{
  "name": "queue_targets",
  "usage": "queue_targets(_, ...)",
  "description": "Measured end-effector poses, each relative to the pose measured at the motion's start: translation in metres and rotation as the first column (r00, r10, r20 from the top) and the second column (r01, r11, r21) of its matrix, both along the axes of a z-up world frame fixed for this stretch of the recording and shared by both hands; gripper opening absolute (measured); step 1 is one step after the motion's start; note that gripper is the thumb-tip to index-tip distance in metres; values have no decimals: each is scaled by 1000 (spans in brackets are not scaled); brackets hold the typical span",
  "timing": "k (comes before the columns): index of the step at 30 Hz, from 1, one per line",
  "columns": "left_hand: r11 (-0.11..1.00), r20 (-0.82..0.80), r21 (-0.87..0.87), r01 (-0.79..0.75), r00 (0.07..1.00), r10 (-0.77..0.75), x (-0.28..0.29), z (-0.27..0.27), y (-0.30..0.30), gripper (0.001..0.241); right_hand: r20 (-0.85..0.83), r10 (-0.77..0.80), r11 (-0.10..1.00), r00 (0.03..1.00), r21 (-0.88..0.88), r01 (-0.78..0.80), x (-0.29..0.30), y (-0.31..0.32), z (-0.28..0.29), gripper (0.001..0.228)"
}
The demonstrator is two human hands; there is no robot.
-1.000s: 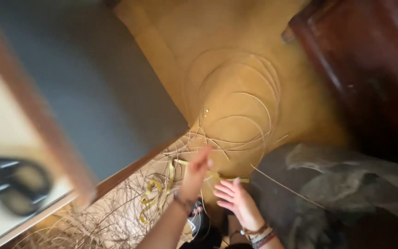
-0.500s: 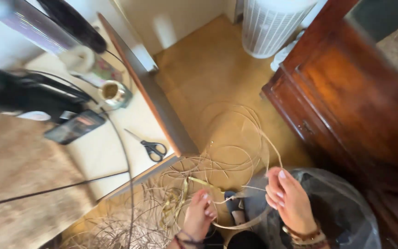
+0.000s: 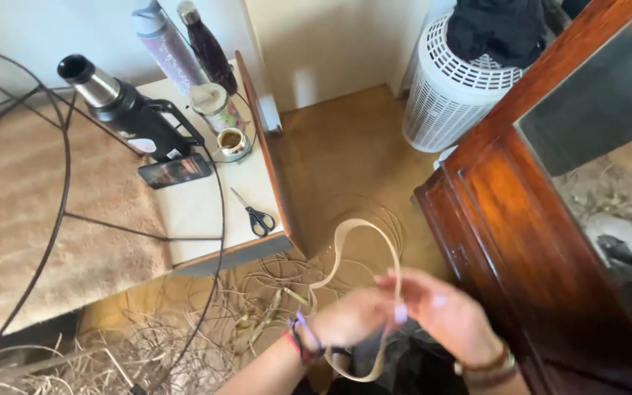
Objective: The person is weaving and knotting long fiber strands onto a circular metal frame to create a decorative item.
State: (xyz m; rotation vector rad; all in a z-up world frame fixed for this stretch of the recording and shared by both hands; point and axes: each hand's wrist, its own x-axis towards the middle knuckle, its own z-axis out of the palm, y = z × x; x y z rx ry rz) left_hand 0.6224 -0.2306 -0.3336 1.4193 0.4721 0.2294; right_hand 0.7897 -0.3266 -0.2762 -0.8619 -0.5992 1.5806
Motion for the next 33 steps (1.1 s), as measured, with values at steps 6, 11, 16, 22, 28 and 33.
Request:
queue_targets(6, 802, -361, 445, 399, 899, -247, -26, -16, -13, 46, 9, -135, 990, 991, 43, 135, 26, 18, 35, 43)
queue_targets(11, 509, 79, -774, -378, 739, 669, -7, 61, 28, 47, 941, 125, 969, 314, -47, -244, 33, -21, -1, 22)
queue_targets(16, 283, 3, -834, -474, 509, 861, -40, 93, 52, 33, 896, 406, 913, -179, -405, 43, 79, -24, -68, 22)
queue_targets(22, 590, 348, -534, -605, 479, 806, -47, 56, 20, 17, 1000, -21, 972, -7, 19, -232, 24, 30, -18, 59)
queue_targets(28, 556, 203, -459, -693, 527, 825, -77, 78, 4, 22, 957, -220, 878, 188, 278, -389, -46, 53, 53, 43)
queue_targets(33, 71, 125, -798, -598, -48, 991, -164, 84, 36, 14, 933, -279, 949, -228, 232, -212, 44, 70, -3, 26)
